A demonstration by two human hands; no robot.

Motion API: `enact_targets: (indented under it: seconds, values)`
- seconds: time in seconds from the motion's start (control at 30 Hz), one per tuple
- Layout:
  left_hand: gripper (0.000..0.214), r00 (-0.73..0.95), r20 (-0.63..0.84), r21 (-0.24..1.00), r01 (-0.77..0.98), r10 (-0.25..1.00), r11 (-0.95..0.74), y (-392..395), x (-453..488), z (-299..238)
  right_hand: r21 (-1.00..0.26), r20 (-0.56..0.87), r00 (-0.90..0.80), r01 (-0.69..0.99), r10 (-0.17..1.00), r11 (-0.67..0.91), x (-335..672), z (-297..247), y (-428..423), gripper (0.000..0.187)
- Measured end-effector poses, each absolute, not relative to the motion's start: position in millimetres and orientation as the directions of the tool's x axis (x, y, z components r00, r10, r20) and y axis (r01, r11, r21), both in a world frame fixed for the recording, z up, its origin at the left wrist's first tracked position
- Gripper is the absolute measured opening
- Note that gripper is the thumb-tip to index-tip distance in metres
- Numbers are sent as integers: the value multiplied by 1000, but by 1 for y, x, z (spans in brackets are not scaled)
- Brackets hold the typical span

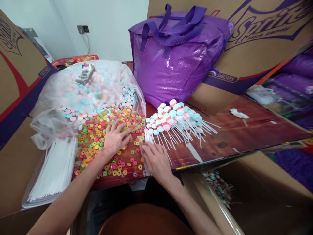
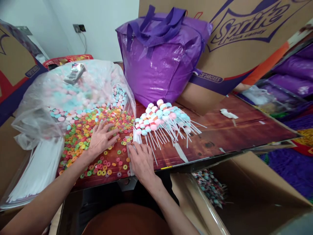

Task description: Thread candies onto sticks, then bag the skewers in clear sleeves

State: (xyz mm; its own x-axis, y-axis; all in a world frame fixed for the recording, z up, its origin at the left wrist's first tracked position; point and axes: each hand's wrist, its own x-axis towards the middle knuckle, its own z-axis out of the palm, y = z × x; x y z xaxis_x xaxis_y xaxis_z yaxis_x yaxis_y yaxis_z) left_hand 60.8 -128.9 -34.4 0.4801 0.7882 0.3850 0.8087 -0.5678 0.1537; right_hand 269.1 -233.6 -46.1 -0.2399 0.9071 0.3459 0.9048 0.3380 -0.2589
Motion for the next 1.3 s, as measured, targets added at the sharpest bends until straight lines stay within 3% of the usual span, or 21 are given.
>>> enact_targets:
  seconds: [0.2, 0.33, 0.53, 0.63, 0.77, 0.87, 0.97, 1.03, 1.17, 1.3]
  values:
    - [31, 454, 382, 161, 825, 805, -542, -114, 54, -35, -251, 376, -198, 919, 905, 305, 274, -51, -236, 30]
    - [34, 510, 366, 163, 788, 779, -593, -145, 50, -24, -191, 401, -216, 931, 890, 312, 266, -46, -239, 28]
    - [61, 635, 221, 155, 727, 740, -669, -221, 70, -29, -68, 205, -263, 957, 943, 282, 242, -36, -224, 22]
    - [68, 574, 206, 136, 786, 793, -604, -228, 84, -43, -160, 107, -228, 957, 968, 243, 225, -31, -207, 22]
    - [50, 433, 280, 89, 877, 857, -472, -204, 85, -48, -369, 86, -155, 913, 984, 176, 201, -26, -189, 35]
    - [46, 351, 331, 75, 915, 876, -395, -183, 72, -41, -538, 245, -191, 789, 950, 297, 195, -26, -188, 46]
    - [45, 326, 375, 110, 914, 868, -391, -171, 60, -32, -587, 443, -172, 686, 880, 429, 207, -29, -198, 44]
    - [45, 313, 404, 140, 907, 860, -396, -172, 59, -27, -549, 459, -108, 746, 882, 377, 220, -33, -206, 39]
    - [41, 435, 397, 123, 848, 808, -516, -183, 79, -29, -312, 296, -59, 937, 953, 155, 239, -44, -214, 39]
    - [44, 573, 332, 100, 768, 749, -632, -182, 102, -45, -146, 227, -69, 984, 971, 104, 239, -49, -204, 42]
